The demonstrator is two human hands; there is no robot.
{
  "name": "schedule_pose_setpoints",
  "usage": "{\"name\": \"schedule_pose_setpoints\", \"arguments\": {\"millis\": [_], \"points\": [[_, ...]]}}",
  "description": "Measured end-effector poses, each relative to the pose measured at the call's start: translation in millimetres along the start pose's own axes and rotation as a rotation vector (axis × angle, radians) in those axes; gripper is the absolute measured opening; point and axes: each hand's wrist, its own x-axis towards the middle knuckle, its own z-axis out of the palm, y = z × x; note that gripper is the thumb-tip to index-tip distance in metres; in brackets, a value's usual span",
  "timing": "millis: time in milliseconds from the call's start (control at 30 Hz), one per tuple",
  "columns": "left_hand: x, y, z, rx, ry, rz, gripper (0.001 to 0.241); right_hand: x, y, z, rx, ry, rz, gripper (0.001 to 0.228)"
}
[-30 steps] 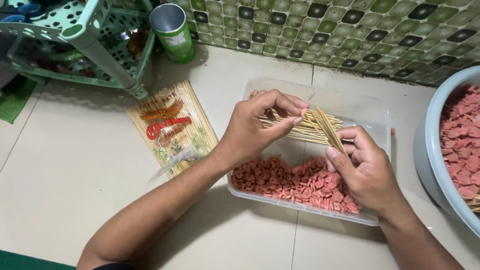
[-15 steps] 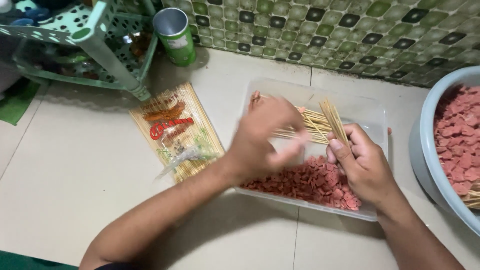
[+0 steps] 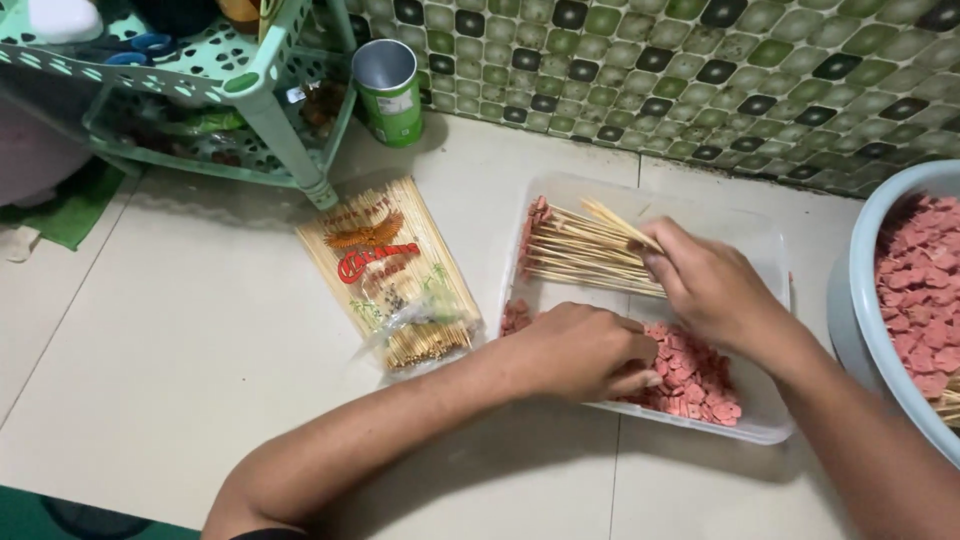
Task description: Skewering small diced pieces of pink food onto wooden sticks one by one.
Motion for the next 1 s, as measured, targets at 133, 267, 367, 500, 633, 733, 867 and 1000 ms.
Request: {"name": "schedule_pose_setpoints", "arguments": {"millis": [133,267,367,500,633,733,867,1000], "points": [[2.6,-4.4,9.1,0.018,-0.012,-0.025,0.033,31.5,4.0,5.1,-0.061,-0.044,-0.017,0.019],[3.2,-5.0,5.3,0.024,-0.031,-0.021,0.034,45.0,7.9,14.2,-0.026,-0.045,-0.046,0.019],[3.9,-5.2,4.7,0.016,-0.044,-0.031,0.034,49.5,13.2,22.0,-0.003,-0.036,-0.059,0.019],[3.6,-3.9,4.1,-0.006,-0.052,-0.026,0.033,54.5,19.7,29.6,-0.028,-0.036,-0.077,0.022],[3.8,-4.7,3.3,0.007,-0.044,-0.024,0.031,55.7,20.0,34.5,-0.036,-0.038,-0.084,0.022],[4.3,-5.2,3.0,-0.009,-0.057,-0.019,0.031,55.3,17.6,35.0,-0.097,-0.037,-0.096,0.021],[4.5,-4.5,2.9,-0.029,-0.058,-0.029,0.03,54.1,18.4,36.8,-0.165,-0.006,-0.157,0.015],[3.9,-5.1,3.9,-0.038,-0.053,-0.024,0.031,56.0,24.4,41.9,-0.225,0.109,-0.275,0.016]]}}
